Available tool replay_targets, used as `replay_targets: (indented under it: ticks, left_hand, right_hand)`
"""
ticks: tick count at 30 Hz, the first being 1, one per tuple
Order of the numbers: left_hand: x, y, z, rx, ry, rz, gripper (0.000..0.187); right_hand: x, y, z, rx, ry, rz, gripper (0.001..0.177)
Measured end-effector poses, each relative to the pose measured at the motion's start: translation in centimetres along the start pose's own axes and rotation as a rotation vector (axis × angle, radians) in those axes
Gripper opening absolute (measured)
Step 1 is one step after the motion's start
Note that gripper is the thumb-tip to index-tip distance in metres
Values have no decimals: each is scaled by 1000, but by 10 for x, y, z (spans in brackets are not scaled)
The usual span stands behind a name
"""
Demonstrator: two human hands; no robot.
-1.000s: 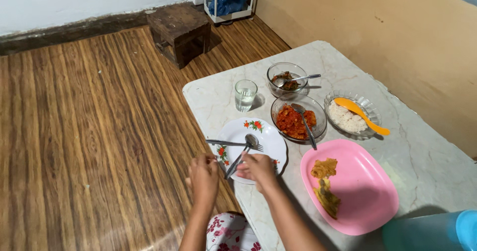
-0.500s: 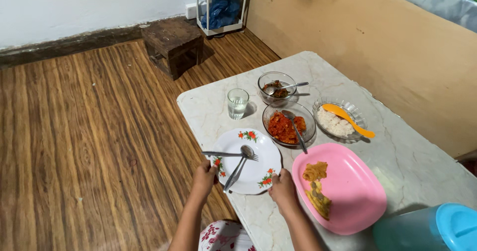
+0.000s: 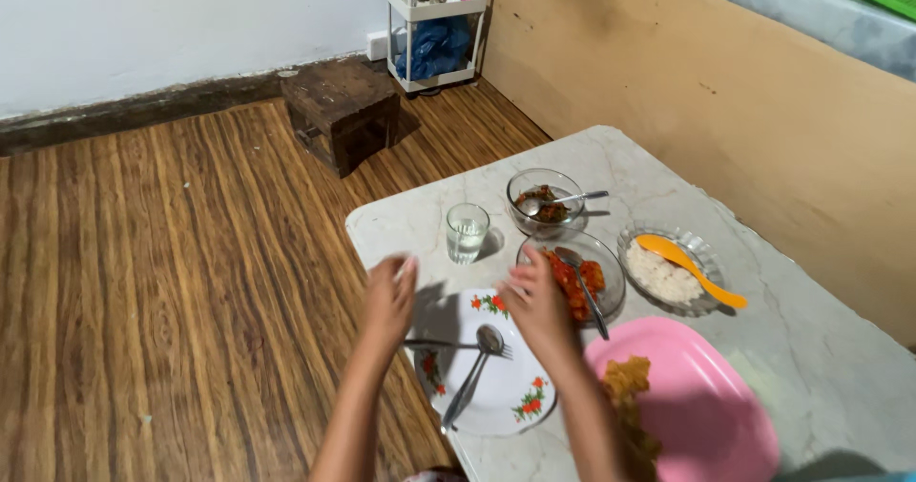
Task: The person arranges food items on a table, including rice, a red dish, and a dark dish, using a spoon and fork. They pour water from a blue pitcher into a glass and a metal cup, then place the utensils on a plate.
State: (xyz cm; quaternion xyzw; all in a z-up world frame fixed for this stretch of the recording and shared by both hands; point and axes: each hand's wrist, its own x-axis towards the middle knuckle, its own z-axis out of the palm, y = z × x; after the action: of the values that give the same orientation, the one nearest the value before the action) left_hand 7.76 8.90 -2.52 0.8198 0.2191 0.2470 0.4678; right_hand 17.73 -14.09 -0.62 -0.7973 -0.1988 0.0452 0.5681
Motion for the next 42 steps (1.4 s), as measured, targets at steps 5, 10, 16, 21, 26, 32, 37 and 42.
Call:
replay_targets:
  ticks: [5, 10, 16, 21, 26, 32, 37, 42]
  left_hand:
    - [101, -28, 110, -350, -83, -33, 78]
    - [123, -59, 144, -579, -263, -168, 88]
    - [109, -34, 115, -768, -332, -223, 85]
    - [83, 34, 67, -656, -355, -280, 82]
    - [7, 122, 24, -682, -348, -166, 72]
    - [-117, 167, -8, -461, -460, 95, 73]
    - [-202, 160, 8, -452, -620, 43, 73]
    - [-261, 140, 37, -661, -714, -210, 76]
  right_hand:
    - [92, 40, 83, -131, 140, -7, 116]
    - [129, 85, 100, 6, 74, 20, 96]
    - [133, 85, 104, 291, 11, -1, 80]
    - [108, 30, 84, 410, -23, -70, 74]
    - [34, -65, 5, 68, -72, -36, 71]
    - [-93, -125, -75, 260, -217, -115, 70]
    - [-181, -88, -106, 318, -225, -29, 76]
    - [-238, -29, -106, 341, -110, 71, 75]
